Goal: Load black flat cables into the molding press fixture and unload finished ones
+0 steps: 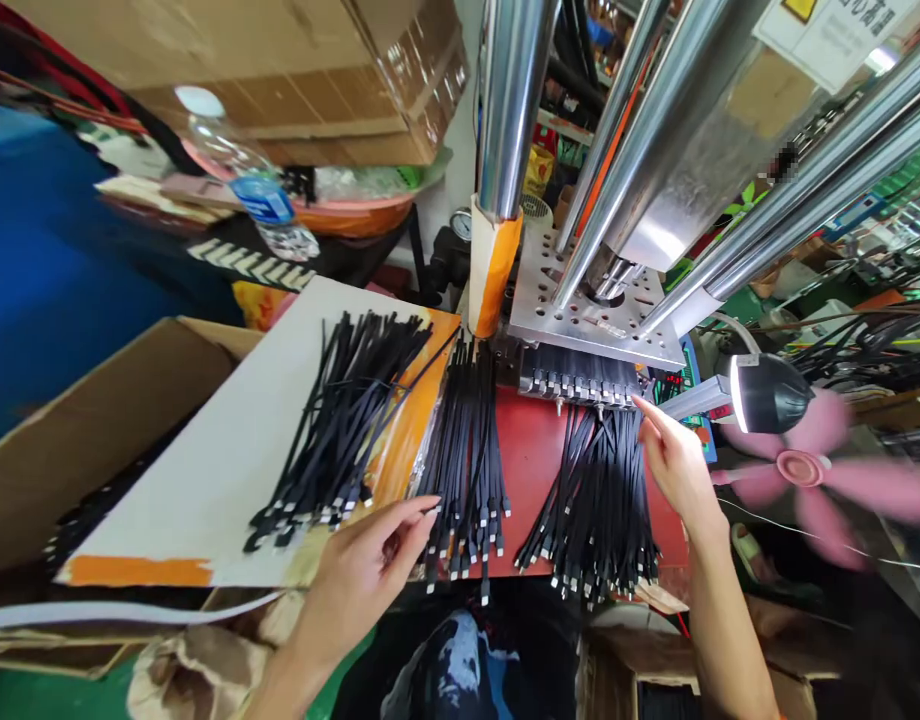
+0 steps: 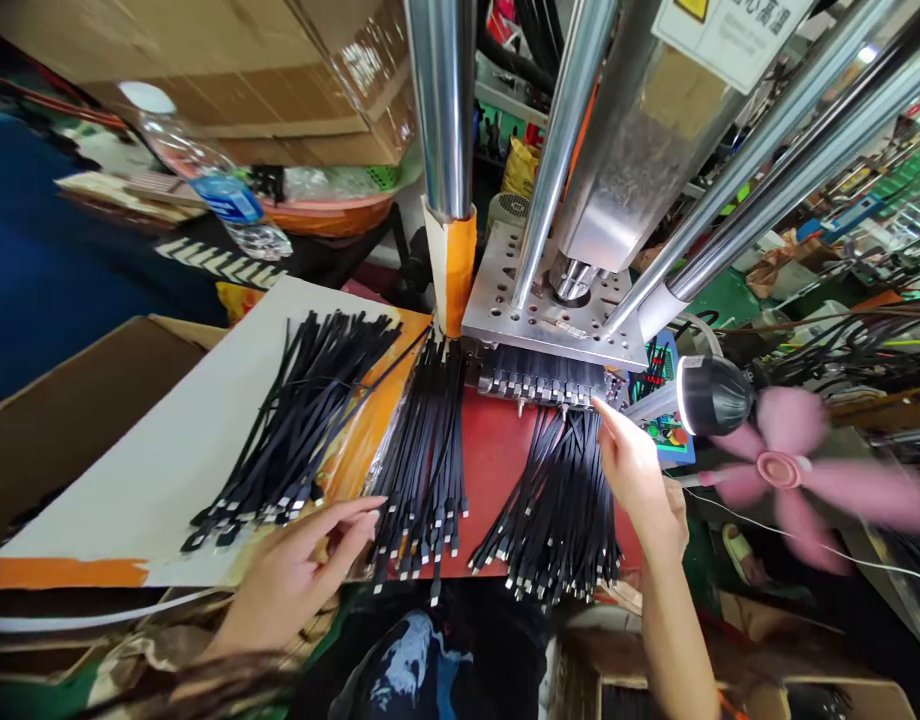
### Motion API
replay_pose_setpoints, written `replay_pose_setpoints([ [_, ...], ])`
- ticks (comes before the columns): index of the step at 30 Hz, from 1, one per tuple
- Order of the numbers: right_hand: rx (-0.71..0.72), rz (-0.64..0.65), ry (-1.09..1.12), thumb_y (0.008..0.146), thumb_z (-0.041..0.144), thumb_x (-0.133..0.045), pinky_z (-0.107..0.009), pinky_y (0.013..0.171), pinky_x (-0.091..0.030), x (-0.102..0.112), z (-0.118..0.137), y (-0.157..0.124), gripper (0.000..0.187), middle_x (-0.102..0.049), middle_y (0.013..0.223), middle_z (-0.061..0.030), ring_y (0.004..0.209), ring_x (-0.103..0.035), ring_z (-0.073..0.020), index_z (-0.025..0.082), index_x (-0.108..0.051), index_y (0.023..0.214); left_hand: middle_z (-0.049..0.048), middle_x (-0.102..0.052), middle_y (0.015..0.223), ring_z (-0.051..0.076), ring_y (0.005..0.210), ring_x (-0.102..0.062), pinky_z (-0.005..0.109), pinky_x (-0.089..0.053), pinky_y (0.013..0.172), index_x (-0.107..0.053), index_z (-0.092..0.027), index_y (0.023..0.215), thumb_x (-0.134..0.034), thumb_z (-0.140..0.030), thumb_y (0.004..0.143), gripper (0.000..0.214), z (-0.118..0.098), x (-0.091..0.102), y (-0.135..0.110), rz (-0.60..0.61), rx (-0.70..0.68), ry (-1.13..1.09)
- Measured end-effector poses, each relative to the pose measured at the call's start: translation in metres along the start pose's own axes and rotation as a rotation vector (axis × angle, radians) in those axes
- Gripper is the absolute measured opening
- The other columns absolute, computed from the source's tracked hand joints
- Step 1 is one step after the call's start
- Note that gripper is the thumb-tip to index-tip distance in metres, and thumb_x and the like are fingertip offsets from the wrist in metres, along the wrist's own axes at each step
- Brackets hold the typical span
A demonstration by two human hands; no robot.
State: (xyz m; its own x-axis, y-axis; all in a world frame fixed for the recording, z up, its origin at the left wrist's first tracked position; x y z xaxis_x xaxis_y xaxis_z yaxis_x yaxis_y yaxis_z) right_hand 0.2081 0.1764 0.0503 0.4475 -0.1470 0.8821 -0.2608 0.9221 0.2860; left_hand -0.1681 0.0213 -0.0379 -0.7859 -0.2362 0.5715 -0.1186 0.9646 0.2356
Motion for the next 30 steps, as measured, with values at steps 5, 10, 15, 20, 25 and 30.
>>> replay_pose_setpoints([
  [5, -0.017, 0.150, -0.326, 0.101, 0.013, -0.044, -0.034, 0.085, -0.058, -0.033, 0.021, 0.081, 0.055, -0.082, 0.110, -0.0125, 0.091, -0.078, -0.0249, 0.019, -0.066, 0.150, -0.0019, -0.083, 0.087, 0.011, 0.068, -0.077, 0.018, -0.060, 0.073, -0.079, -0.020, 0.109, -0.062, -0.029, 0.106, 0.019, 0.014, -0.010, 0.001, -0.179, -0.177, 0.107],
  [10, -0.112, 0.200, -0.462, 0.103, 0.015, -0.044, -0.032, 0.081, -0.056, -0.039, 0.028, 0.089, 0.053, -0.082, 0.102, -0.0134, 0.087, -0.078, -0.0257, 0.019, -0.064, 0.152, -0.0003, -0.085, 0.093, 0.012, 0.073, -0.080, 0.019, -0.061, 0.079, -0.077, -0.019, 0.107, -0.062, -0.023, 0.106, 0.015, 0.016, -0.013, -0.003, -0.208, -0.238, 0.152],
  [15, -0.128, 0.211, -0.484, 0.105, 0.018, -0.042, -0.034, 0.086, -0.057, -0.039, 0.026, 0.091, 0.052, -0.083, 0.103, -0.0151, 0.093, -0.078, -0.0273, 0.017, -0.066, 0.151, -0.0015, -0.084, 0.091, 0.012, 0.073, -0.079, 0.021, -0.061, 0.079, -0.077, -0.020, 0.107, -0.063, -0.025, 0.106, 0.015, 0.017, -0.013, -0.001, -0.202, -0.233, 0.159],
  [20, -0.101, 0.225, -0.404, 0.105, 0.017, -0.040, -0.036, 0.094, -0.057, -0.036, 0.025, 0.083, 0.052, -0.084, 0.112, -0.0127, 0.099, -0.079, -0.0270, 0.020, -0.068, 0.149, -0.0017, -0.084, 0.091, 0.012, 0.071, -0.079, 0.020, -0.060, 0.076, -0.078, -0.021, 0.107, -0.063, -0.026, 0.106, 0.015, 0.019, -0.014, -0.002, -0.223, -0.201, 0.156],
  [25, -0.086, 0.228, -0.327, 0.106, 0.015, -0.040, -0.035, 0.100, -0.057, -0.037, 0.022, 0.064, 0.053, -0.083, 0.123, -0.0106, 0.107, -0.079, -0.0253, 0.021, -0.067, 0.150, -0.0014, -0.085, 0.089, 0.012, 0.068, -0.079, 0.020, -0.061, 0.072, -0.078, -0.021, 0.104, -0.062, -0.031, 0.106, 0.019, 0.017, -0.011, 0.000, -0.205, -0.191, 0.142],
  [30, -0.077, 0.179, -0.247, 0.104, 0.012, -0.042, -0.036, 0.098, -0.057, -0.041, 0.017, 0.055, 0.053, -0.082, 0.121, -0.0134, 0.105, -0.078, -0.0249, 0.018, -0.067, 0.150, 0.0000, -0.085, 0.085, 0.015, 0.065, -0.079, 0.022, -0.062, 0.068, -0.080, -0.021, 0.101, -0.062, -0.036, 0.105, 0.023, 0.016, -0.009, 0.002, -0.187, -0.162, 0.156],
])
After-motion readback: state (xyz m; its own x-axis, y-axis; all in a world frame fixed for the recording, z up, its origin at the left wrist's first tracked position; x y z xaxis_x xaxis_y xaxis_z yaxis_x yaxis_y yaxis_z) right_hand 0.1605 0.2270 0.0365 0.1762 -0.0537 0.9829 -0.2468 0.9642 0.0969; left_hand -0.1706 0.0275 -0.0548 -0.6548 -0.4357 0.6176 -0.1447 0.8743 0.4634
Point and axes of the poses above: each hand's wrist, its own y-axis towards the middle knuckle, its own x-axis out of the back of the hand, z = x × y, the point moved 3 cm from there along y, towards the middle knuckle
